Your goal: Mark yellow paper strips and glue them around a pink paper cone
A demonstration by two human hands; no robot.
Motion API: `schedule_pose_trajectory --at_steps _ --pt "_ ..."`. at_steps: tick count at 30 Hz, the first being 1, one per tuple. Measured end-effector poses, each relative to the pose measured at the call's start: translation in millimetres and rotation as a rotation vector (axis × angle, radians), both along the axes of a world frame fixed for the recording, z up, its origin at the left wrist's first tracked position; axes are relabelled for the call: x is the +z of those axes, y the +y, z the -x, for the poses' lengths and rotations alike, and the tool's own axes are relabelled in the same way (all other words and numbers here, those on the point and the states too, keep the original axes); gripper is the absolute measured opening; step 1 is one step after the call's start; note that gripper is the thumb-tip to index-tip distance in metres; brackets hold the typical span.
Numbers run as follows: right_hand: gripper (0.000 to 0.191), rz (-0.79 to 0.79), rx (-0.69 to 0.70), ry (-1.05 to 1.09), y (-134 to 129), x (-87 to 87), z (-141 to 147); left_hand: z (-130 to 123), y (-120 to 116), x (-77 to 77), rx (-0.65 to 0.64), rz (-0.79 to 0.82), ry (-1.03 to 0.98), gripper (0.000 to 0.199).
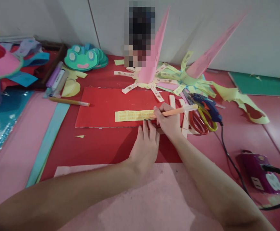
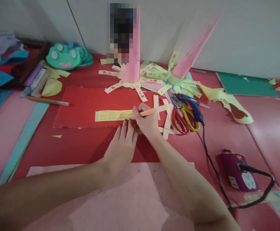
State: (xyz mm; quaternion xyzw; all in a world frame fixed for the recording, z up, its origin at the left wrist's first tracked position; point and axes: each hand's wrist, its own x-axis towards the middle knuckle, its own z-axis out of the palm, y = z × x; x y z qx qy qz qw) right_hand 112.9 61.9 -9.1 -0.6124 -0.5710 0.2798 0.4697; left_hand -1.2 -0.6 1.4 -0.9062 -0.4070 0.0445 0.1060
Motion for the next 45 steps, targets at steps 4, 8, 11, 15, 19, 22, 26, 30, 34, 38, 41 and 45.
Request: schedule_pose_trajectory --at_steps 4,8,11,15,19,22,26,30,34,38,41,45 --pt "0.033 -0.012 -0.034 -0.025 0.2 0.4 -0.3 -0.2 -0.5 0.8 -0.002 0.004 -0.003 0.046" --pt "0.033 -0.016 -0.043 -0.02 0.6 0.3 -0.5 -0.2 -0.6 0.9 0.001 0.006 0.0 0.045" --pt "0.033 -0.006 -0.032 -0.03 0.7 -0.2 -0.5 0.0 -0.6 0.3 0.004 0.008 0.006 0.046" --pt "0.034 -0.037 -0.031 -0.066 0.8 -0.5 -0.4 -0.2 -0.2 0.2 0.006 0.025 0.0 0.047" --pt "0.033 -0.016 -0.04 -0.04 0.1 0.0 -0.5 -0.3 0.1 0.7 0.005 0.032 -0.013 0.046" --pt "0.033 0.005 -0.031 -0.025 -0.6 1.1 -0.4 0.0 0.1 0.9 0.005 0.034 -0.019 0.046" --pt "0.033 -0.012 -0.046 -0.04 -0.8 1.7 0.1 0.3 0.2 0.7 0.003 0.038 -0.048 0.046" --pt "0.033 -0.013 -0.027 -0.018 -0.1 0.1 0.6 0.2 0.0 -0.1 0.014 0.066 -0.081 0.046" --pt "0.033 -0.042 -0.054 -0.045 0.1 -1.2 0.3 0.1 0.1 -0.4 0.016 0.071 -0.072 0.046" --pt "0.032 -0.029 -0.06 0.015 -0.2 -0.2 -0.9 0.5 -0.1 0.5 0.003 0.034 -0.052 0.045" --pt "0.033 -0.031 -0.06 -0.009 0.3 -0.2 -1.4 0.6 -0.2 0.8 0.006 0.032 -0.049 0.045" --pt "0.033 -0.036 -0.052 -0.03 1.6 -2.6 -1.3 0.2 0.4 0.1 0.01 0.046 -0.065 0.045"
